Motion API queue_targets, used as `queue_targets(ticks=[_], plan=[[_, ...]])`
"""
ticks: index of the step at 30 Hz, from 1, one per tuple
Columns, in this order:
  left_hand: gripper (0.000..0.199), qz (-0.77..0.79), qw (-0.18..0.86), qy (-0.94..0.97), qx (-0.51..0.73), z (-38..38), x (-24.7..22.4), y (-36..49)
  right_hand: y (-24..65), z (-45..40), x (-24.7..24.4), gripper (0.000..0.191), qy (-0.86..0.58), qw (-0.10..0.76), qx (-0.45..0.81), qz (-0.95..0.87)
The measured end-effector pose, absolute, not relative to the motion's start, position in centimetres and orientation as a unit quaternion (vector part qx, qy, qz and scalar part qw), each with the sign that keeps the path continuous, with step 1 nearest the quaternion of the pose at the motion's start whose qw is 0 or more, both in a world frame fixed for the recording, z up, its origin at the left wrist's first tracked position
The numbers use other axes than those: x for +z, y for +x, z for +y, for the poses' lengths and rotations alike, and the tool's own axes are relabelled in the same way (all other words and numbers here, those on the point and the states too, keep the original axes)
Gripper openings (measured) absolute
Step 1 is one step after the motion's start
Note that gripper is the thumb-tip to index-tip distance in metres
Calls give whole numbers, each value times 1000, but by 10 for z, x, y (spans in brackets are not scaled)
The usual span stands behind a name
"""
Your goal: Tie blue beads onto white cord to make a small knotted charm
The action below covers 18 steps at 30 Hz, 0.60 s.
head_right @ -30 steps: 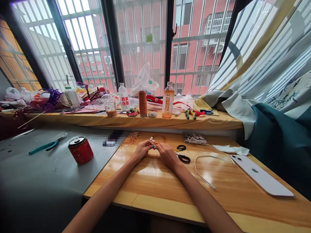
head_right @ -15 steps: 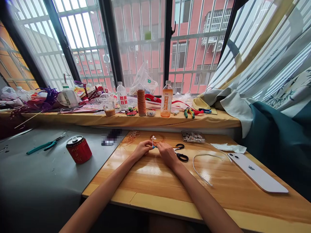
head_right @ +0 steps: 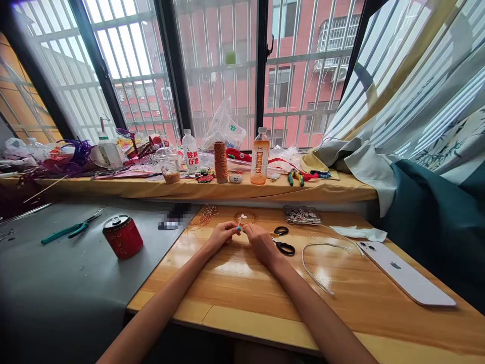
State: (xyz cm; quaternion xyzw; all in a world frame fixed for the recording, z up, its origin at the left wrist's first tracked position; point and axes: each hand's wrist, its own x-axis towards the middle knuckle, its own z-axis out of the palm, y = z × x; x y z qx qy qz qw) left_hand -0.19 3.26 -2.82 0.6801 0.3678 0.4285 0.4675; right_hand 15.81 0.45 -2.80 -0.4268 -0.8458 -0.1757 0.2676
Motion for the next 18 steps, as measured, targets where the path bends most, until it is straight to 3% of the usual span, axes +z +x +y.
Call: queue_targets(ticks=[5, 10, 18], plan=[[35, 337, 497, 674, 430, 36, -33, -1, 161, 6, -30, 21, -440, 255, -182, -841], [24, 344, 498, 661, 443, 35, -31, 1, 160, 7, -32, 26, -444, 223, -189, -847], [23, 338, 529, 640, 444, 36, -33, 2, 157, 4, -27, 16, -471, 219, -210, -829]])
